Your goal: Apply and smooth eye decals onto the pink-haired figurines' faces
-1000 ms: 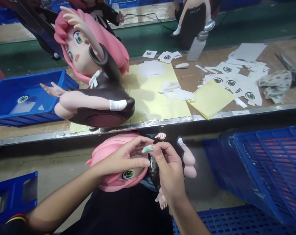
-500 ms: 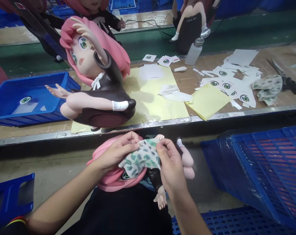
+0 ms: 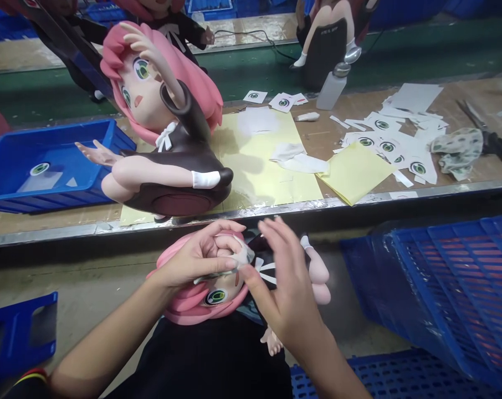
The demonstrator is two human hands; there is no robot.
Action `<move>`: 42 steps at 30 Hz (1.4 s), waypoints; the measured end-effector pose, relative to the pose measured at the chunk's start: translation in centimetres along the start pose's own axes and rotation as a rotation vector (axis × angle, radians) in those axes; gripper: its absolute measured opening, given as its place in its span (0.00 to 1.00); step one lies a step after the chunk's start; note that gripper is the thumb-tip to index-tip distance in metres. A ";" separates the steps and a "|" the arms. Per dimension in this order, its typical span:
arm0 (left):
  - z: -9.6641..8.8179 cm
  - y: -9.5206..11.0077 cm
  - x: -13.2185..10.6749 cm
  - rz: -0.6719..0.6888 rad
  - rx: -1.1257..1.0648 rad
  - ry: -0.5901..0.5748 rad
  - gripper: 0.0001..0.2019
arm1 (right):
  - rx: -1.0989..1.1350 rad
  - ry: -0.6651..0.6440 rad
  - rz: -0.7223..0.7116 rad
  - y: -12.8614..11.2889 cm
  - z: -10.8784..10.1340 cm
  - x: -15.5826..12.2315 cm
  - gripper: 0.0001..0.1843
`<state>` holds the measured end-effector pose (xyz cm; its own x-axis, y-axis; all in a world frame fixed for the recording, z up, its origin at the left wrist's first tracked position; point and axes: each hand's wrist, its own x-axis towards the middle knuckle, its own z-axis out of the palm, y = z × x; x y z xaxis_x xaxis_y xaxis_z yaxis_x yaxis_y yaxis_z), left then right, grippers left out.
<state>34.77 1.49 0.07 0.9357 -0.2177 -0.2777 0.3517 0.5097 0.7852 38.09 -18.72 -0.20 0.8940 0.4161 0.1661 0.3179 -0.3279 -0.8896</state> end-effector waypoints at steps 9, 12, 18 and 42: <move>-0.2 -0.2 -0.2 0.090 0.037 0.002 0.23 | 0.604 -0.213 0.348 0.5 -0.3 2.1 0.12; -0.1 -0.1 -0.4 0.023 0.172 0.069 0.21 | 0.763 -0.129 0.366 0.4 0.4 1.6 0.15; 0.2 -0.3 -0.1 0.002 0.208 0.149 0.16 | 0.869 -0.046 0.511 -0.3 1.1 0.8 0.16; 0.4 -0.5 0.3 0.204 0.055 0.307 0.14 | 1.190 -0.428 0.798 -1.2 2.4 0.9 0.15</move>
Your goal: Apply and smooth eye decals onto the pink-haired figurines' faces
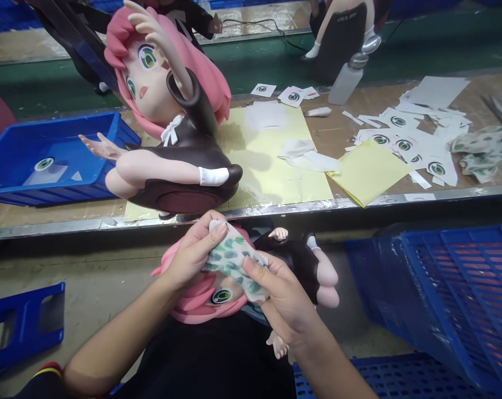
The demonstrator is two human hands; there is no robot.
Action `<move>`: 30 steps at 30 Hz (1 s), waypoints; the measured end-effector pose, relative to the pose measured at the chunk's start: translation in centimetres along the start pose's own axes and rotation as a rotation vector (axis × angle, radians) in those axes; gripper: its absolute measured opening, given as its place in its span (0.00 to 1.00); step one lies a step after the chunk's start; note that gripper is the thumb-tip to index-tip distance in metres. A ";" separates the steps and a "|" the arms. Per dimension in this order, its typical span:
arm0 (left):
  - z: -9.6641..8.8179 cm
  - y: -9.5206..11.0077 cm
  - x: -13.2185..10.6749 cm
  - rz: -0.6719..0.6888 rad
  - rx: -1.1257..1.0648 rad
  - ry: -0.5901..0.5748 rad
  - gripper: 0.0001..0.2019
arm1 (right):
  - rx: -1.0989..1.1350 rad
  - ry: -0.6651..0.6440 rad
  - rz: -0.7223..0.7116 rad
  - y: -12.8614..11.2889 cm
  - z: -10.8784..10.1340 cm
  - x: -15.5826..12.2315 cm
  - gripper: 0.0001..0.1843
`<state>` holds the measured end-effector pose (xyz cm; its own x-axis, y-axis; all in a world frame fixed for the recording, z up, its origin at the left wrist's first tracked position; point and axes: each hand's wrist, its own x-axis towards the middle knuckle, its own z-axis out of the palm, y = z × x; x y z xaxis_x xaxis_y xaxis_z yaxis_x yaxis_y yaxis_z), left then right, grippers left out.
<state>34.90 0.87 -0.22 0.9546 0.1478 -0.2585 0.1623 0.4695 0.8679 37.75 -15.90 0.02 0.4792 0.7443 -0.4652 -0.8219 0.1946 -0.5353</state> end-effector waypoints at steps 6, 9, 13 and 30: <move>0.1 -0.1 0.2 0.024 0.000 0.025 0.13 | 0.163 0.037 -0.010 0.5 0.1 0.2 0.16; 0.1 -0.3 0.2 0.063 0.042 0.014 0.13 | 0.228 0.012 -0.022 0.7 0.4 0.4 0.16; -0.2 -0.5 -0.2 0.199 0.215 -0.056 0.12 | 0.354 0.058 -0.066 1.2 1.2 0.5 0.15; 0.7 -1.8 -2.0 0.905 1.263 -0.190 0.09 | -0.341 0.648 -0.721 0.8 1.2 3.7 0.25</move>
<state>32.92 -0.88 -0.92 0.8474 -0.1874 0.4968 -0.4578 -0.7317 0.5050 38.51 -12.23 -1.22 0.9816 0.0147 -0.1904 -0.1896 0.1922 -0.9629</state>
